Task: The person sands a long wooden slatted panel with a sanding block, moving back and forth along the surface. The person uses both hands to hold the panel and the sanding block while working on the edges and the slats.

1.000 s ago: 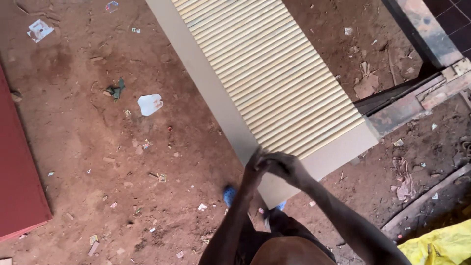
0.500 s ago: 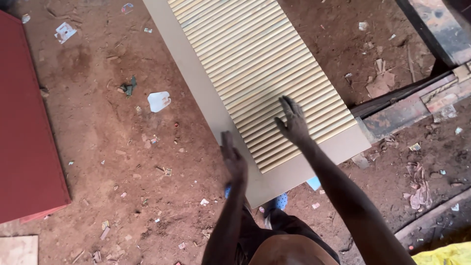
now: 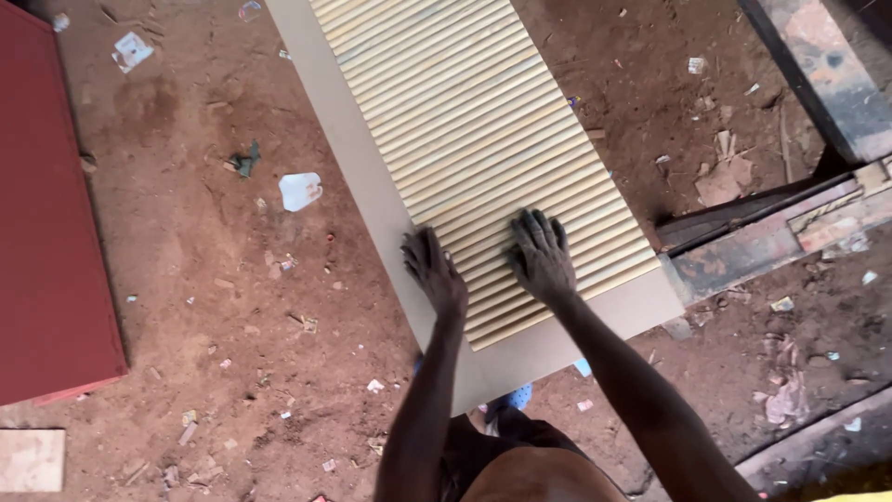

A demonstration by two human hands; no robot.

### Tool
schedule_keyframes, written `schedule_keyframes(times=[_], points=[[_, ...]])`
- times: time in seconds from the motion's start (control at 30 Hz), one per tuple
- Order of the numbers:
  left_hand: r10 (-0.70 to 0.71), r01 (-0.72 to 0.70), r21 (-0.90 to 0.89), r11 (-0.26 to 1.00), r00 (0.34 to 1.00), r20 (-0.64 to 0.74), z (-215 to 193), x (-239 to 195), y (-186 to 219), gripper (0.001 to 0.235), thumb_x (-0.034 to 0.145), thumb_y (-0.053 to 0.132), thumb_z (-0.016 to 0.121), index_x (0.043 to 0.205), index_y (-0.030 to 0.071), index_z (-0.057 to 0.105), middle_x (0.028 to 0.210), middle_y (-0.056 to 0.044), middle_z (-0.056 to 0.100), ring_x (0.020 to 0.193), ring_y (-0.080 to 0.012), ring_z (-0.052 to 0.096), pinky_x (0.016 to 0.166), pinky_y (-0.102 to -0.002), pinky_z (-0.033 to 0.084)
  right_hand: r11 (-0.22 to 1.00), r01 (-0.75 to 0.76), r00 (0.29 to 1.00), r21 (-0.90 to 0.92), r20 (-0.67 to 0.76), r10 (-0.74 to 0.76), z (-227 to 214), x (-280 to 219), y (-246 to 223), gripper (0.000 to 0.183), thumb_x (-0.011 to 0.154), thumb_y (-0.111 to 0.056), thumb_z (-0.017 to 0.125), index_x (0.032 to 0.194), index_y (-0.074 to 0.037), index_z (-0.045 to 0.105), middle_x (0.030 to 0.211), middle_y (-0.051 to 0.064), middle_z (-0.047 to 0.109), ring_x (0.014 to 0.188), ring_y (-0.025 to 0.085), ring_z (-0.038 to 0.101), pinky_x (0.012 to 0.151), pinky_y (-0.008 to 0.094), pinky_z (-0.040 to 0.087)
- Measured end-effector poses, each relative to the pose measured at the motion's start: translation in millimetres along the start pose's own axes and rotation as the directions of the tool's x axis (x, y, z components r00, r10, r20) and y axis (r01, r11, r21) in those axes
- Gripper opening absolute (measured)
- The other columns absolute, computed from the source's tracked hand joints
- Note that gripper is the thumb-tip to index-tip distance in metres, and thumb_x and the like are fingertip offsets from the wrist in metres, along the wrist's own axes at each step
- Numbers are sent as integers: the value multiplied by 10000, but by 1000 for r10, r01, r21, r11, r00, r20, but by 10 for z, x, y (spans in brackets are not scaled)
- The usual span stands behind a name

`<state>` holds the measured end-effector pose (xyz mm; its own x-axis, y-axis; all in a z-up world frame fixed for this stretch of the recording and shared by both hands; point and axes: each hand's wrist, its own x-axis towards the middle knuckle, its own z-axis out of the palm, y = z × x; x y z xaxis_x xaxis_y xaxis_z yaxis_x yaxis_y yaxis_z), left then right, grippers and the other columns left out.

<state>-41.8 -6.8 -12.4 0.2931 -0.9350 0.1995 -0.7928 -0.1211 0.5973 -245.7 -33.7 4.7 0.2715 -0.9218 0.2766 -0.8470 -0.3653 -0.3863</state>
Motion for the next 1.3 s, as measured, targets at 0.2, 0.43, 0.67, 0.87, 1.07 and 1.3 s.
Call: schedule_keyframes(times=[0.2, 0.43, 0.67, 0.87, 1.07, 1.3], points=[[100, -100, -11, 995, 995, 5, -97, -708, 166, 533, 1090, 245, 387, 1583, 39, 384, 1623, -202, 410, 1514, -416, 353, 1267, -576, 199, 1000, -22, 999, -19, 37, 23, -41, 25, -5, 662, 940, -357, 648, 1506, -53, 488, 1588, 221, 418, 1493, 386, 341, 1220, 582, 218], [-5, -128, -394, 910, 947, -320, -147, -384, -130, 322, 1128, 92, 449, 1323, 82, 706, 1354, -79, 744, 1415, -376, 617, 1279, -500, 447, 998, 13, 999, 58, -37, -11, -42, -24, 8, 612, 934, -301, 680, 1471, -52, 521, 1574, 214, 458, 1488, 404, 377, 1220, 594, 253], [-262, 240, -175, 955, 958, -114, -399, -595, -388, 347, 879, 165, 663, 1185, 22, 742, 922, -235, 697, 819, -369, 684, 707, -474, 556, 999, 20, 999, 46, -28, -18, -32, -6, 8, 612, 961, -291, 679, 1493, -36, 515, 1584, 226, 459, 1489, 420, 385, 1226, 599, 270], [-310, 304, 79, 949, 947, 82, -415, -337, -323, 299, 943, 347, 746, 980, 51, 723, 932, -202, 747, 852, -389, 729, 753, -473, 581, 1000, 2, 1000, 6, -6, -2, 32, -18, 23, 603, 1007, -326, 653, 1525, -51, 512, 1615, 209, 441, 1515, 393, 365, 1248, 593, 237], [-96, 98, 20, 995, 991, -95, -294, -759, -225, 236, 1029, 260, 613, 1112, 68, 720, 1012, -152, 766, 862, -335, 755, 744, -450, 621, 1000, -28, 1000, -1, 9, 28, 18, -30, 9, 586, 1026, -330, 642, 1526, -53, 510, 1624, 188, 444, 1535, 376, 357, 1268, 589, 226], [-182, 200, 161, 967, 976, -115, 196, 340, -577, 316, 1072, 250, 557, 1253, 24, 683, 1049, -179, 754, 825, -287, 758, 688, -389, 631, 1000, -10, 1000, 20, -6, 10, 21, -55, -11, 574, 1019, -298, 655, 1508, -31, 518, 1616, 210, 443, 1527, 402, 350, 1266, 598, 224]])
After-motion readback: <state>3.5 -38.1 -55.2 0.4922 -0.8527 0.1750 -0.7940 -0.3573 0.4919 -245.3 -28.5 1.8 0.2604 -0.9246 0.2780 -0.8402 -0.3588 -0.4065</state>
